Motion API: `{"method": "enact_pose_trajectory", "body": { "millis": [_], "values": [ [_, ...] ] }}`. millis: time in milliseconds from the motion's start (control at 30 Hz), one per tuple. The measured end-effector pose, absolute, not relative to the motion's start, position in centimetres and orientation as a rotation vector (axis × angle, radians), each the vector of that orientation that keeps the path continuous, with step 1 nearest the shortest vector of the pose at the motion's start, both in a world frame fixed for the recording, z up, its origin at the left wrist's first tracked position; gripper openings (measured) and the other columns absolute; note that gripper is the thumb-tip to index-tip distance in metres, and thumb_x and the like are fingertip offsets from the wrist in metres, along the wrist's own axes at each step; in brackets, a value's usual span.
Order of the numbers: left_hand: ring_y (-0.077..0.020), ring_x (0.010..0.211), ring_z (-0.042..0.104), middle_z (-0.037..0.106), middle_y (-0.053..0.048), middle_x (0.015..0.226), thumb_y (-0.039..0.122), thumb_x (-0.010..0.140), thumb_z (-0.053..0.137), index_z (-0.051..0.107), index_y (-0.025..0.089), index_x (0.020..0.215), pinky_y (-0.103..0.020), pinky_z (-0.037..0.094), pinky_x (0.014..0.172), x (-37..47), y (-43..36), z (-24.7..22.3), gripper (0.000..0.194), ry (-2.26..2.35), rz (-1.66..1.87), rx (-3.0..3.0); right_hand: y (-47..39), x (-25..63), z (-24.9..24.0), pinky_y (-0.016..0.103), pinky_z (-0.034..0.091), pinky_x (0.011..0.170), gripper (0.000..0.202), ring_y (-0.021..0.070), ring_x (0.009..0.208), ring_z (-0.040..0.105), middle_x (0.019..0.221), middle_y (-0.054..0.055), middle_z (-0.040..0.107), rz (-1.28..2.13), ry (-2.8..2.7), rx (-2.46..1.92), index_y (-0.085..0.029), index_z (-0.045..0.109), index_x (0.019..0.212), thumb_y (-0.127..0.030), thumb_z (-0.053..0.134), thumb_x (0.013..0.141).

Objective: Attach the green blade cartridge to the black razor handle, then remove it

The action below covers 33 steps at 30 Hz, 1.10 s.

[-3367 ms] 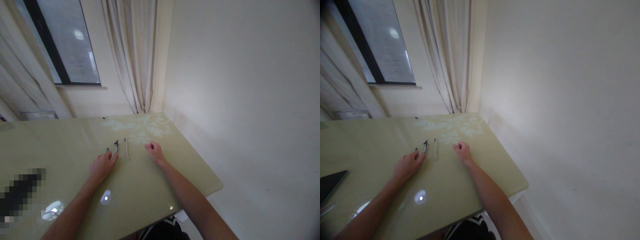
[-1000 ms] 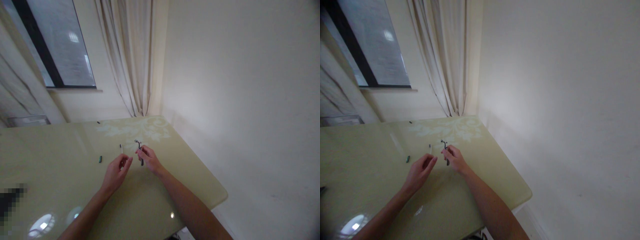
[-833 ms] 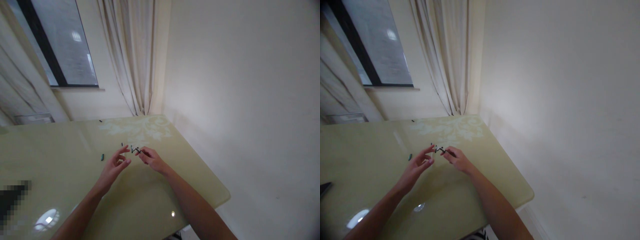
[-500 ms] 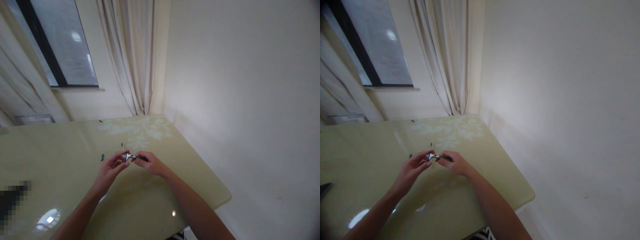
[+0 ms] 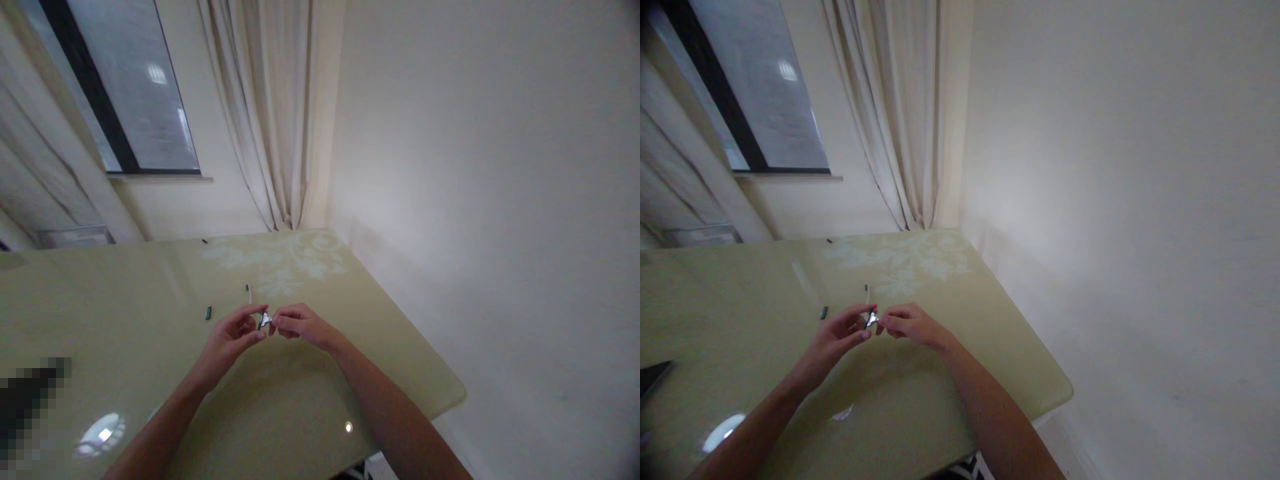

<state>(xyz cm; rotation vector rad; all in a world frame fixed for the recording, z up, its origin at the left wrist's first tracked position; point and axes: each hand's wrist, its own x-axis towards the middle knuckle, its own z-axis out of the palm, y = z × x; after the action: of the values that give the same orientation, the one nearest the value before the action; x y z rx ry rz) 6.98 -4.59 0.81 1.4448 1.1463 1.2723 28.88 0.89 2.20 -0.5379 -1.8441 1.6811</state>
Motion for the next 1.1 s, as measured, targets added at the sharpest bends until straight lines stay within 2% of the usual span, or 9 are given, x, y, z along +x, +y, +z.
{"method": "enact_pose_trajectory", "body": {
  "millis": [267, 667, 933, 1100],
  "values": [
    [-0.0127, 0.070, 0.051, 0.053, 0.003, 0.074, 0.038, 0.071, 0.090, 0.077, 0.021, 0.115, -0.023, 0.042, 0.065, 6.9, -4.5, 0.4, 0.049, 1.117, 1.266, 1.422, 0.8, 28.8, 2.2, 0.027, 0.023, 0.057, 0.046, 0.0097, 0.057, 0.035, 0.060, -0.005, 0.045, 1.723, -1.818, -0.527, -0.014, 0.071, 0.082, -0.059, 0.070, 0.090],
    [-0.0133, 0.073, 0.053, 0.058, 0.001, 0.078, 0.037, 0.068, 0.091, 0.078, 0.022, 0.113, -0.024, 0.044, 0.067, 6.7, -4.1, -0.5, 0.050, 1.096, 1.268, 1.382, 1.0, 28.7, 1.9, 0.027, 0.026, 0.058, 0.047, 0.0104, 0.058, 0.038, 0.060, -0.004, 0.047, 1.633, -1.859, -0.603, -0.015, 0.069, 0.075, -0.060, 0.070, 0.088],
    [-0.0115, 0.070, 0.049, 0.052, 0.004, 0.074, 0.034, 0.068, 0.092, 0.078, 0.023, 0.112, -0.022, 0.041, 0.064, 7.0, -4.1, -0.6, 0.047, 1.114, 1.333, 1.387, 0.9, 28.6, 1.9, 0.027, 0.027, 0.057, 0.048, 0.0106, 0.058, 0.038, 0.059, -0.004, 0.046, 1.569, -1.863, -0.633, -0.015, 0.068, 0.074, -0.062, 0.069, 0.087],
    [-0.0113, 0.070, 0.051, 0.056, 0.002, 0.079, 0.033, 0.068, 0.092, 0.080, 0.023, 0.109, -0.022, 0.042, 0.064, 7.3, -4.3, -0.2, 0.045, 1.080, 1.370, 1.387, 1.1, 28.5, 1.5, 0.027, 0.024, 0.056, 0.049, 0.0103, 0.057, 0.036, 0.058, -0.005, 0.044, 1.596, -1.849, -0.636, -0.015, 0.067, 0.073, -0.062, 0.070, 0.087]
  ]
}}
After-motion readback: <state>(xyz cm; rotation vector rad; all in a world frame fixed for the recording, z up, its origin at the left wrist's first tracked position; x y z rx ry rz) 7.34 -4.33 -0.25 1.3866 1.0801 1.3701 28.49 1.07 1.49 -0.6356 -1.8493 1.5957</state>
